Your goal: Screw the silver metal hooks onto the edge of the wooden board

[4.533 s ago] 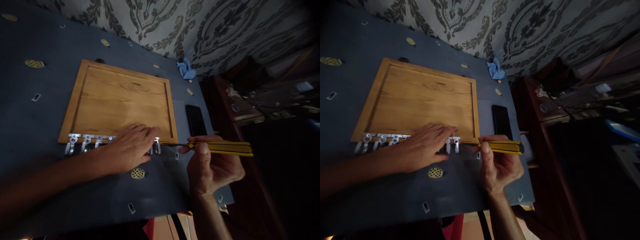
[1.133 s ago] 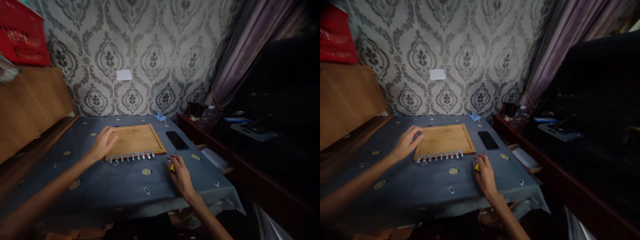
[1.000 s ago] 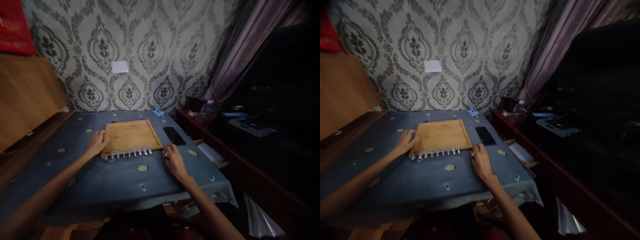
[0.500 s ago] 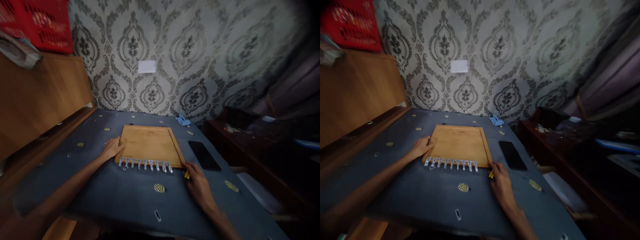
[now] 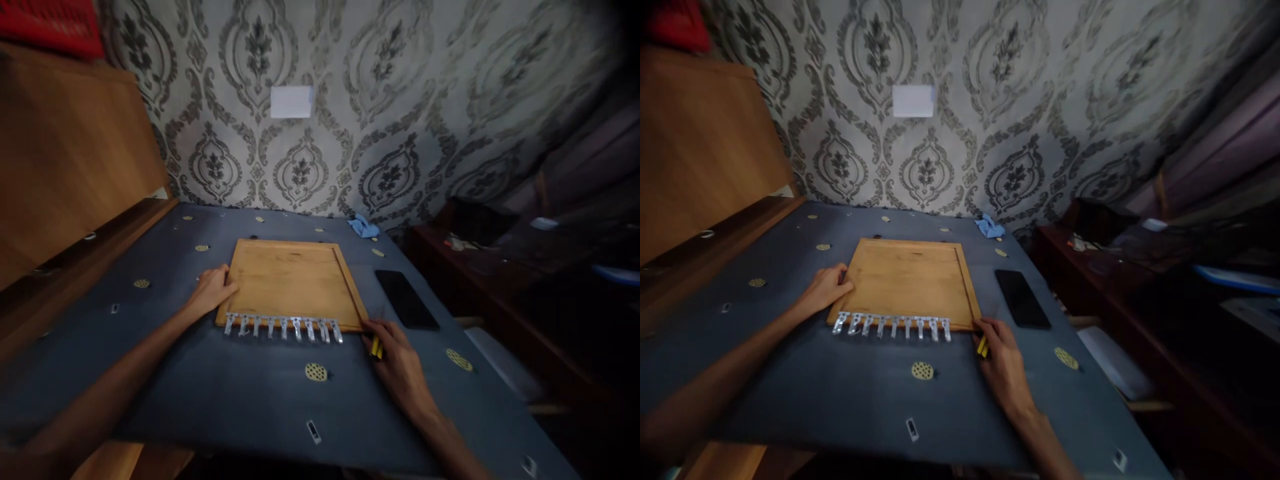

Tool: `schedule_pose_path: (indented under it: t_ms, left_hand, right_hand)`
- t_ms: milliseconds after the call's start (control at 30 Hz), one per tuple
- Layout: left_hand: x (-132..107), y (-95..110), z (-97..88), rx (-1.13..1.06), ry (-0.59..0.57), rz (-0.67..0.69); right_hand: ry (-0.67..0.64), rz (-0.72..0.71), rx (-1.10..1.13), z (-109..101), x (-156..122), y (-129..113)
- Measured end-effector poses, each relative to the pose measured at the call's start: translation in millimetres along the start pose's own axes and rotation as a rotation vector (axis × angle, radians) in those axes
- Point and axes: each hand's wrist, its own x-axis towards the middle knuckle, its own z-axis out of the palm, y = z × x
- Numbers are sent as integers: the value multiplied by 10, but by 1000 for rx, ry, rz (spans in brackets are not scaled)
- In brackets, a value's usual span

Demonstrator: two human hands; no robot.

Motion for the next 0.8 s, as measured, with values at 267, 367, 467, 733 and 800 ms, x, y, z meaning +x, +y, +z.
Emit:
schedule_pose_path:
  t_ms: [267,367,467,733,800]
  left_hand:
    - [-167,86,-231,105,73,-21]
    - [-329,306,-297,90,239,139]
    - [-501,646,-223,-59,232,432]
    - [-762,1073,189,31,185,762]
    - [-773,1027,233,62,208,776]
  right_hand:
    - [97,104,-45,-173,-18,-93]
    - [182,113,70,-310,62,-230]
    - [222,215,391,-384,177,-446]
    - [134,157,468,-248,381,-682]
    - [148,114,413,-196,397,-654]
